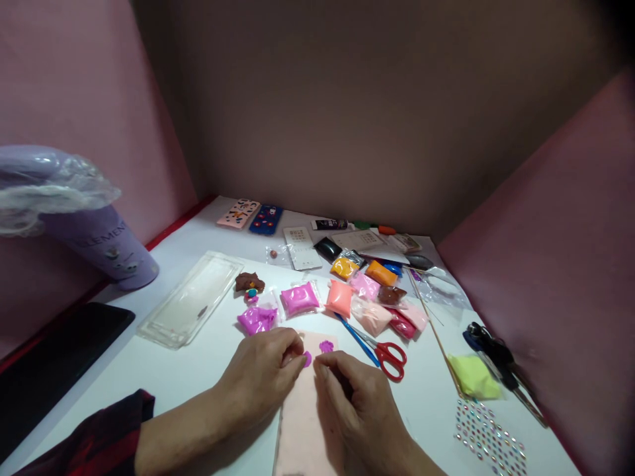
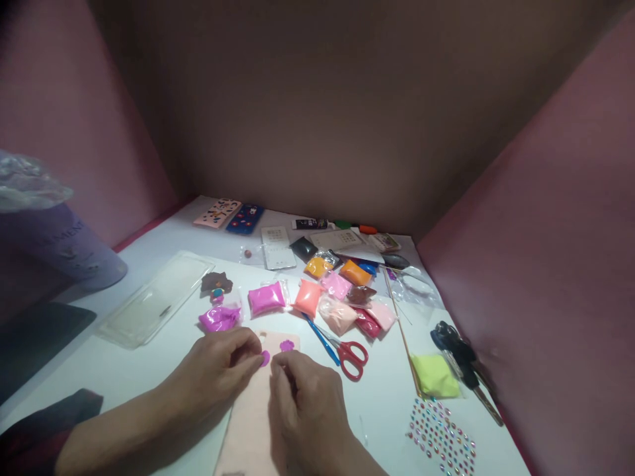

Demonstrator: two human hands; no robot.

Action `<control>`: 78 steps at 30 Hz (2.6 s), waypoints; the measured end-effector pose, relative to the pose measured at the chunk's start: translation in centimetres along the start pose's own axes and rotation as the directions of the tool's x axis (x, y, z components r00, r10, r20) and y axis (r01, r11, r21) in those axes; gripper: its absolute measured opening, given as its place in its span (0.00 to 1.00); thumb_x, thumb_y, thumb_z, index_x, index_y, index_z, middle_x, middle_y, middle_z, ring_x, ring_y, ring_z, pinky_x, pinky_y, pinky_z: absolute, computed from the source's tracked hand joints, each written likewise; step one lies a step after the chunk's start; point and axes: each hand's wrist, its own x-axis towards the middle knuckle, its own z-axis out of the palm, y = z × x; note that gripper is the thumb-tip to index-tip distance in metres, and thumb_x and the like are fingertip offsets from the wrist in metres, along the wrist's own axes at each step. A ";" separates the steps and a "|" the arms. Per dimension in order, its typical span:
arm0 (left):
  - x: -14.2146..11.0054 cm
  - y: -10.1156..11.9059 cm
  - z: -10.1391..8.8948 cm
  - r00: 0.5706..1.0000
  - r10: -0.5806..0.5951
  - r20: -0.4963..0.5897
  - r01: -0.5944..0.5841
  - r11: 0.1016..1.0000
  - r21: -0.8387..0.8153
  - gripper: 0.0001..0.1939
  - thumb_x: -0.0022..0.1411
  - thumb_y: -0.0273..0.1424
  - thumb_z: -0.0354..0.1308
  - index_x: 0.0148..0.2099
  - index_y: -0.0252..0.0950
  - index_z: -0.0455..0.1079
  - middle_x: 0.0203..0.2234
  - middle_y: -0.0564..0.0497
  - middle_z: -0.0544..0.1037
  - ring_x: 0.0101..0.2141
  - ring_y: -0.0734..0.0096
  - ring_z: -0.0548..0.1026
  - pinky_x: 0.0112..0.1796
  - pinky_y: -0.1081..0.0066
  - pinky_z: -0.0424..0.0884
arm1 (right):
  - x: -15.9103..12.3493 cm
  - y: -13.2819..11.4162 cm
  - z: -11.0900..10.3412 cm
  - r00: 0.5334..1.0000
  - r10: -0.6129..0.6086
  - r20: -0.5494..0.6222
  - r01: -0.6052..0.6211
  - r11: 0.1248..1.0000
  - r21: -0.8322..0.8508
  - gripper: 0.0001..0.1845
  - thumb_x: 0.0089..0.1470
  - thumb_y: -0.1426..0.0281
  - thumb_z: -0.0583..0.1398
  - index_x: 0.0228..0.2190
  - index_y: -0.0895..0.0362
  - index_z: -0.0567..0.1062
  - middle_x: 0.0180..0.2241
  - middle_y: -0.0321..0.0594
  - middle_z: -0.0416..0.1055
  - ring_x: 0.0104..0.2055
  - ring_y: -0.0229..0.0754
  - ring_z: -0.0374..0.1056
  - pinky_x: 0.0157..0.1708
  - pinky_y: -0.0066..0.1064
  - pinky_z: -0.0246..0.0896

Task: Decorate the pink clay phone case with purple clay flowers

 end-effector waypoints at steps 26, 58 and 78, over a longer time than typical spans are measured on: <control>-0.2 -0.5 0.3 0.992 0.126 -0.007 -0.126 0.991 0.035 0.08 0.59 0.29 0.50 0.30 0.37 0.68 0.25 0.53 0.74 0.26 0.72 0.68 0.28 0.72 0.58 | 0.1 -0.2 0.0 1.000 -0.009 -0.014 0.009 1.000 0.003 0.11 0.58 0.69 0.52 0.30 0.55 0.74 0.24 0.37 0.73 0.25 0.38 0.68 0.26 0.26 0.61; 0.7 0.1 -1.1 0.992 0.069 0.108 -0.050 0.984 -0.169 0.06 0.54 0.27 0.52 0.26 0.36 0.67 0.20 0.57 0.67 0.24 0.75 0.64 0.26 0.74 0.58 | 0.0 0.2 0.0 1.000 -0.019 -0.003 0.019 1.000 -0.023 0.11 0.58 0.69 0.52 0.31 0.55 0.74 0.24 0.36 0.72 0.25 0.39 0.67 0.25 0.26 0.60; 1.1 0.1 -2.0 0.956 -0.131 0.262 0.270 0.743 -0.612 0.07 0.50 0.31 0.61 0.28 0.32 0.71 0.23 0.52 0.74 0.26 0.74 0.69 0.28 0.74 0.61 | -0.2 0.4 0.2 1.000 -0.023 -0.019 0.025 0.993 0.116 0.09 0.58 0.67 0.54 0.34 0.56 0.74 0.23 0.35 0.70 0.24 0.38 0.64 0.26 0.27 0.57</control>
